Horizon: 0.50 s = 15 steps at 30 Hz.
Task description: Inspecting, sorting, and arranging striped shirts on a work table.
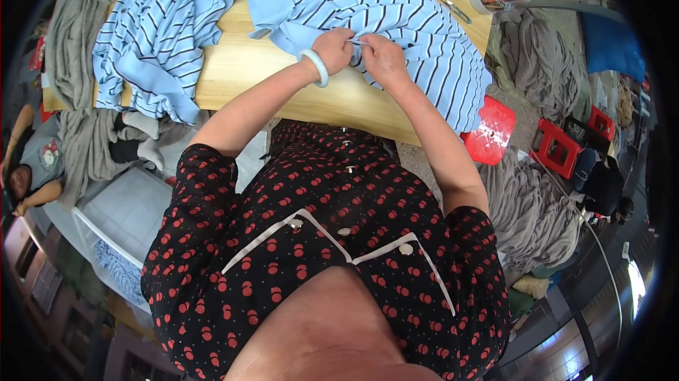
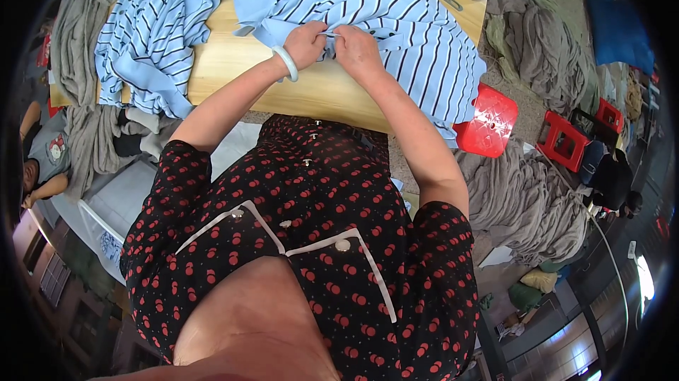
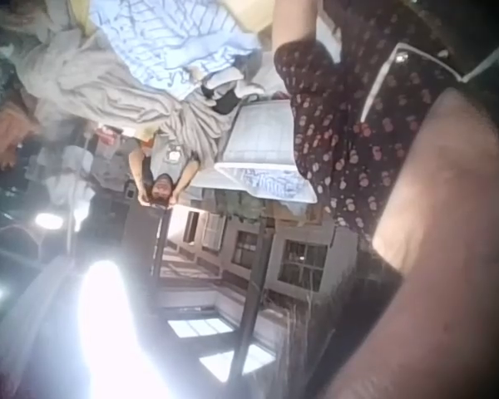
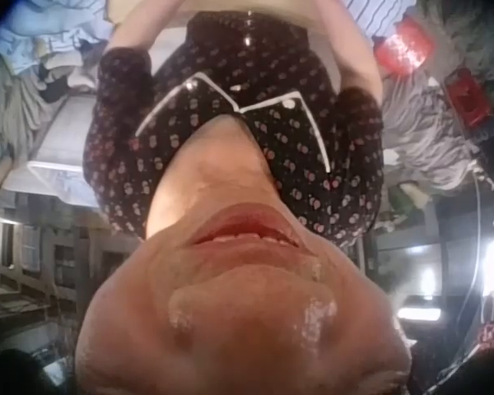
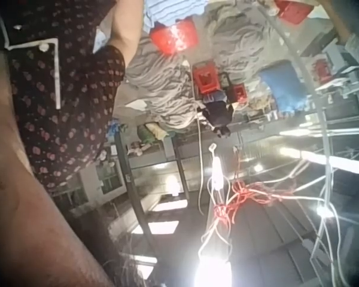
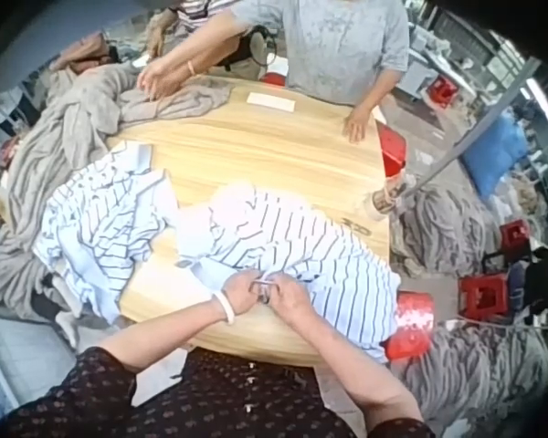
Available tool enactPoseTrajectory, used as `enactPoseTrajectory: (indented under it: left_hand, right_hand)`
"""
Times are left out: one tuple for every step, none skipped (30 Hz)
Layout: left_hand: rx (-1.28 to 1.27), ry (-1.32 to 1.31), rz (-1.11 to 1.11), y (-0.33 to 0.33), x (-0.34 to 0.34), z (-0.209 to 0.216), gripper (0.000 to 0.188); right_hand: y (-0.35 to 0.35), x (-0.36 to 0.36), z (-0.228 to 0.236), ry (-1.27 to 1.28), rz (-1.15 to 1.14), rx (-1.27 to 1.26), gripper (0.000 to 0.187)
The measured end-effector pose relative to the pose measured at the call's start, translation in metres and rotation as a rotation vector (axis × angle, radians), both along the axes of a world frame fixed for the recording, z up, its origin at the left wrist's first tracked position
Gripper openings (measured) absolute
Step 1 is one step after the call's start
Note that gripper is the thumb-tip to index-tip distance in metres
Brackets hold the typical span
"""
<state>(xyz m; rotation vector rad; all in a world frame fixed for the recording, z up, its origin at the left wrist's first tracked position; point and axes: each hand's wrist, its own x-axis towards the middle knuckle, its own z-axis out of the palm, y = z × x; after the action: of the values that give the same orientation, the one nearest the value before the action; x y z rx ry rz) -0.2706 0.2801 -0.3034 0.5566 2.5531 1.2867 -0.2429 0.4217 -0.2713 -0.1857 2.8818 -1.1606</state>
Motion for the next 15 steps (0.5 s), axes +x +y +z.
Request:
enactPoseTrajectory:
  left_hand:
    - [0.034,0.017,-0.018,-0.002,-0.001,0.000,0.019]
    - [0.033,0.017,-0.021,-0.003,-0.001,0.000,0.019]
    - [0.041,0.014,-0.052,-0.005,-0.001,0.002,0.018]
    - [0.048,0.010,-0.083,-0.007,-0.002,0.003,0.017]
    - [0.048,0.009,-0.083,-0.010,-0.004,0.005,0.017]
    - [0.029,-0.022,-0.169,-0.013,-0.007,0.007,0.017]
    - [0.010,-0.053,-0.255,-0.017,-0.011,0.010,0.017]
    - [0.008,-0.054,-0.255,-0.021,-0.015,0.012,0.017]
    - [0.005,-0.115,-0.338,-0.024,-0.019,0.018,0.017]
    - [0.002,-0.177,-0.421,-0.026,-0.023,0.020,0.017]
    - [0.002,-0.177,-0.423,-0.028,-0.025,0.021,0.017]
    - [0.014,-0.234,-0.426,-0.030,-0.028,0.021,0.017]
    - [0.027,-0.291,-0.428,-0.032,-0.031,0.020,0.017]
    - [0.027,-0.292,-0.431,-0.033,-0.034,0.019,0.017]
    - [-0.050,-0.300,-0.427,-0.034,-0.038,0.018,0.017]
  right_hand:
    - [0.001,0.000,0.000,-0.011,0.007,-0.018,0.017]
    - [0.001,0.000,0.001,-0.011,0.005,-0.019,0.017]
    - [0.002,0.000,0.002,-0.068,0.002,-0.042,0.017]
    - [0.002,0.001,0.004,-0.124,-0.001,-0.065,0.017]
    - [0.003,0.001,0.006,-0.125,-0.002,-0.065,0.017]
    - [0.004,0.001,0.010,-0.215,0.012,-0.107,0.017]
    - [0.004,0.001,0.013,-0.306,0.026,-0.148,0.017]
    - [0.004,0.001,0.015,-0.307,0.026,-0.149,0.017]
    - [0.004,0.001,0.016,-0.353,0.056,-0.199,0.018]
    - [0.004,0.000,0.017,-0.398,0.085,-0.248,0.018]
    - [0.005,-0.001,0.019,-0.399,0.083,-0.249,0.018]
    - [0.007,-0.002,0.021,-0.414,0.077,-0.218,0.018]
    - [0.009,-0.003,0.021,-0.429,0.071,-0.188,0.019]
    - [0.016,-0.003,0.016,-0.429,0.069,-0.188,0.019]
    - [0.028,-0.002,0.006,-0.299,0.119,-0.075,0.019]
